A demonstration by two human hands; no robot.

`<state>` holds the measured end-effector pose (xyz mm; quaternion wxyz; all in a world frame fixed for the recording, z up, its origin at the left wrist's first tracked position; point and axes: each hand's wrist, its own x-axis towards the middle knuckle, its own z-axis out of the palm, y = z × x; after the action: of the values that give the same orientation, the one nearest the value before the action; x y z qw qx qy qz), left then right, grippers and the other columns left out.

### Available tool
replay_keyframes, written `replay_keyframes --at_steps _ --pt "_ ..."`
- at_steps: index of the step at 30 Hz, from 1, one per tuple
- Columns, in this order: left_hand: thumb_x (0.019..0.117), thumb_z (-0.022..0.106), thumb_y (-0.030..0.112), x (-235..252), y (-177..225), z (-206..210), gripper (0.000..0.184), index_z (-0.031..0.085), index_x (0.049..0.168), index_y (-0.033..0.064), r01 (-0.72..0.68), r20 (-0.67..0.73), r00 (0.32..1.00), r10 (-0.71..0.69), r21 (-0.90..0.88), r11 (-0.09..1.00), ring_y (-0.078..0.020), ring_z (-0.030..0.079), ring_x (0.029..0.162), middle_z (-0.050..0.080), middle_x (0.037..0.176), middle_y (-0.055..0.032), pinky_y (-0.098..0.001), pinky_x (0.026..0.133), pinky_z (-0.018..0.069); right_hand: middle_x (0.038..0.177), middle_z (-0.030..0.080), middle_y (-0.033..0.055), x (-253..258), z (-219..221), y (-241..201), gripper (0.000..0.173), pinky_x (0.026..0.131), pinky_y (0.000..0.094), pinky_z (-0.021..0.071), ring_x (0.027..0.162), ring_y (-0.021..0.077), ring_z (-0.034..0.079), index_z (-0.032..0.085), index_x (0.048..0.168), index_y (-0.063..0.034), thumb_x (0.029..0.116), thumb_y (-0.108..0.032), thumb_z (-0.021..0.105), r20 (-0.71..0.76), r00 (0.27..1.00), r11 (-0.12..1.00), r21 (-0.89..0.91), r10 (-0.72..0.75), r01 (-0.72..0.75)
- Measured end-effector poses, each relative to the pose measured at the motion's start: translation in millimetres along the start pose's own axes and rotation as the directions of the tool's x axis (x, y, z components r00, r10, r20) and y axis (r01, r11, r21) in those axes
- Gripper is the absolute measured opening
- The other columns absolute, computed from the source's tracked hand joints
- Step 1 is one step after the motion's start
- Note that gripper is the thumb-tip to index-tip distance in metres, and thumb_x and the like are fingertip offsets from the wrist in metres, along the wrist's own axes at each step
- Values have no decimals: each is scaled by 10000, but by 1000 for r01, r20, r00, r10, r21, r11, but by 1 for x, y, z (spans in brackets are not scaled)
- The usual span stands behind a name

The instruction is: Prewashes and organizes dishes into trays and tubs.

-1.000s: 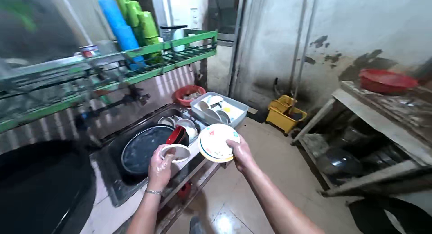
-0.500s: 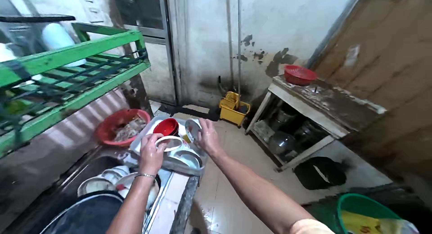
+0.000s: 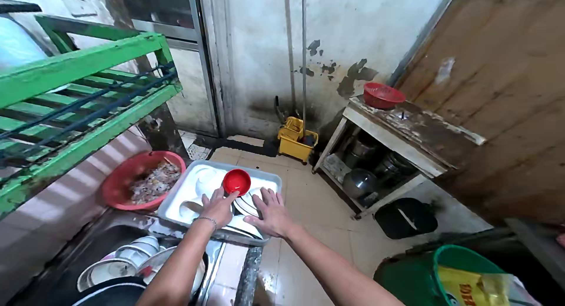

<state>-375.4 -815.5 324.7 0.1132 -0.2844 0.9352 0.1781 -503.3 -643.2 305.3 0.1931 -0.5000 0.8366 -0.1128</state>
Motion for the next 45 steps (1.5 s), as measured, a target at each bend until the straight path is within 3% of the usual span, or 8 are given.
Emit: replay_keyframes --at_steps 6,11,19,24,28,32,37,45 --pt "955 621 130 7 26 -4 722 402 1572 432 83 73 994 -87 52 995 -453 386 1456 451 1584 -160 -827 1093 199 1680 269 168 -19 36 -16 831 1274 602 100 1586 317 159 437 1576 -171 970 -740 428 -275 961 988 143 -16 57" --pt "984 566 65 -36 35 0 655 417 1584 281 47 -323 941 -97 -158 986 -390 532 1358 597 1441 -140 -757 1136 272 1642 331 193 -56 65 -26 739 1226 569 309 1510 371 333 487 1527 -98 993 -609 508 -501 864 913 335 -37 233" --pt "1003 509 163 -294 54 130 446 565 1436 72 1 -690 535 -488 -577 816 -200 698 1072 702 1218 -101 -431 946 585 1508 465 285 -194 93 27 621 1120 456 479 1395 336 499 496 1444 69 1011 -369 581 -469 831 739 436 -299 513" --pt "974 537 141 -480 142 287 392 642 1332 21 228 -579 238 -780 -747 624 -155 735 934 748 1098 -94 -350 837 624 1432 530 278 -258 137 17 560 1042 442 531 1294 321 576 522 1407 79 1002 -303 579 -354 763 597 477 -541 645" --pt "1029 526 115 -632 246 366 315 654 1302 22 347 -180 -24 -983 -924 161 -235 725 961 732 1109 -137 -438 887 601 1372 559 284 -336 171 -33 533 996 417 559 1216 303 620 520 1389 101 1002 -258 588 -199 652 452 574 -732 683" --pt "1064 536 159 -754 319 405 287 672 1293 50 288 25 -363 -931 -948 -137 -237 726 997 734 1128 -131 -460 931 588 1342 578 283 -427 196 -88 545 960 388 581 1167 268 651 510 1379 126 998 -259 574 -109 415 253 647 -903 719" --pt "1042 605 128 -888 393 426 231 699 1236 46 302 -106 -709 -698 -939 -163 -266 725 1019 737 1141 -138 -525 939 581 1290 617 250 -534 233 -133 529 897 353 600 1071 214 682 523 1371 110 1015 -281 551 5 118 86 716 -993 693" --pt "1070 535 142 -1165 466 484 262 675 1237 -3 250 -46 -871 -490 -899 -359 -413 683 1065 701 1139 -247 -639 975 510 1158 681 164 -739 298 -228 494 841 356 628 956 171 711 498 1386 107 1034 -237 538 124 -197 -4 838 -973 546"
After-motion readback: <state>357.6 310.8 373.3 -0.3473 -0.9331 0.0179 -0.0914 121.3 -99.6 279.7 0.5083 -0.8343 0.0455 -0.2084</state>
